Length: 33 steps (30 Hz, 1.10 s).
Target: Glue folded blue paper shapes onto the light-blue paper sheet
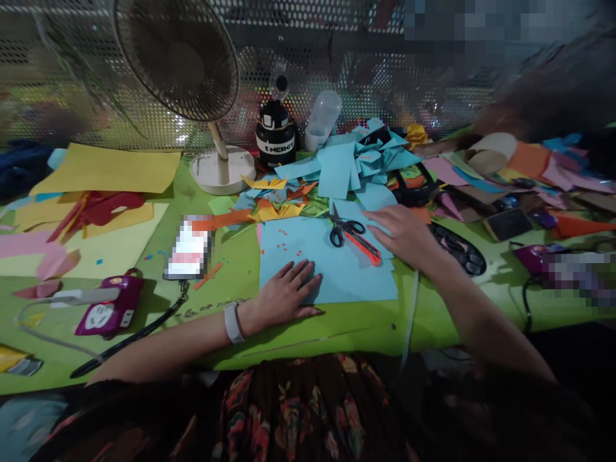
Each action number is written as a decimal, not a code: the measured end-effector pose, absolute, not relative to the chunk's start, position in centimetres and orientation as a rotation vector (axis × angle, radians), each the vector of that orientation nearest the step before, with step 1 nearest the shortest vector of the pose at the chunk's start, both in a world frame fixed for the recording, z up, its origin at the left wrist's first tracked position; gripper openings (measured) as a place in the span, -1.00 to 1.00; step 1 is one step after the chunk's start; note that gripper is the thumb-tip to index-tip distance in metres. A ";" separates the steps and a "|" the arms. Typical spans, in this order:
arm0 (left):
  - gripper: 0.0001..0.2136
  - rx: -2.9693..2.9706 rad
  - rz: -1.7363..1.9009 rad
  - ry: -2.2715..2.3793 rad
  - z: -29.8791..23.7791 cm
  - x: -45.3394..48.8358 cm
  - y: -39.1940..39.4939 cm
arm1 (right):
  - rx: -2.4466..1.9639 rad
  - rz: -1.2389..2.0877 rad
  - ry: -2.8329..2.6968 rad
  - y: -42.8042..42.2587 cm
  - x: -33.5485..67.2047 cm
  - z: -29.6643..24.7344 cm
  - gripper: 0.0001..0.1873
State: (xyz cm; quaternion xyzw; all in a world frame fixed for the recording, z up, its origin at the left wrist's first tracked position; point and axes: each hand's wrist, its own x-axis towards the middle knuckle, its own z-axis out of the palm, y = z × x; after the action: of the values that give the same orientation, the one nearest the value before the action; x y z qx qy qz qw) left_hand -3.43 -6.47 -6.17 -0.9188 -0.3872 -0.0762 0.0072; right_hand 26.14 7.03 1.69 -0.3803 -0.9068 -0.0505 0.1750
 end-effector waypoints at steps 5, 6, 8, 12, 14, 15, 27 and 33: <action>-0.26 -2.866 -0.272 -1.195 -6.4 -3.6 -6.5 | -0.770 -0.273 -2.775 12.0 15.2 -0.3 -0.59; -0.26 -2.865 -0.272 -1.192 -6.5 -3.7 -6.5 | -0.704 -0.298 -2.793 12.8 13.8 -0.9 -0.60; -0.26 -2.874 -0.266 -1.182 -6.4 -3.7 -6.5 | -0.639 -0.352 -2.809 14.0 12.1 -2.0 -0.66; -0.29 -2.897 -0.252 -1.199 -5.7 -3.7 -6.4 | -0.581 -0.275 -2.818 15.4 11.4 -2.3 -0.69; -0.31 -2.902 -0.248 -1.225 -4.9 -3.9 -6.2 | -0.563 -0.069 -2.784 15.7 11.9 -1.7 -0.70; -0.33 -2.902 -0.252 -1.239 -4.4 -4.0 -6.0 | -0.555 0.080 -2.746 15.8 12.2 -1.3 -0.72; -0.57 -2.764 -0.571 -1.499 -1.5 -6.3 -3.7 | -0.881 1.223 -1.894 14.2 16.4 -0.3 -0.61; -0.66 -2.682 -0.477 -1.518 -0.9 -7.2 -3.2 | -0.950 0.992 -1.725 15.3 19.2 0.2 -0.67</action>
State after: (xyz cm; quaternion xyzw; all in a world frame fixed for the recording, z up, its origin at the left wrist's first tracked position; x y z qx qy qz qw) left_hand -7.18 -3.21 -0.92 -0.8600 -0.4867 -0.1530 0.0113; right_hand 19.18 15.28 0.19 -0.3843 -0.6982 0.4015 0.4513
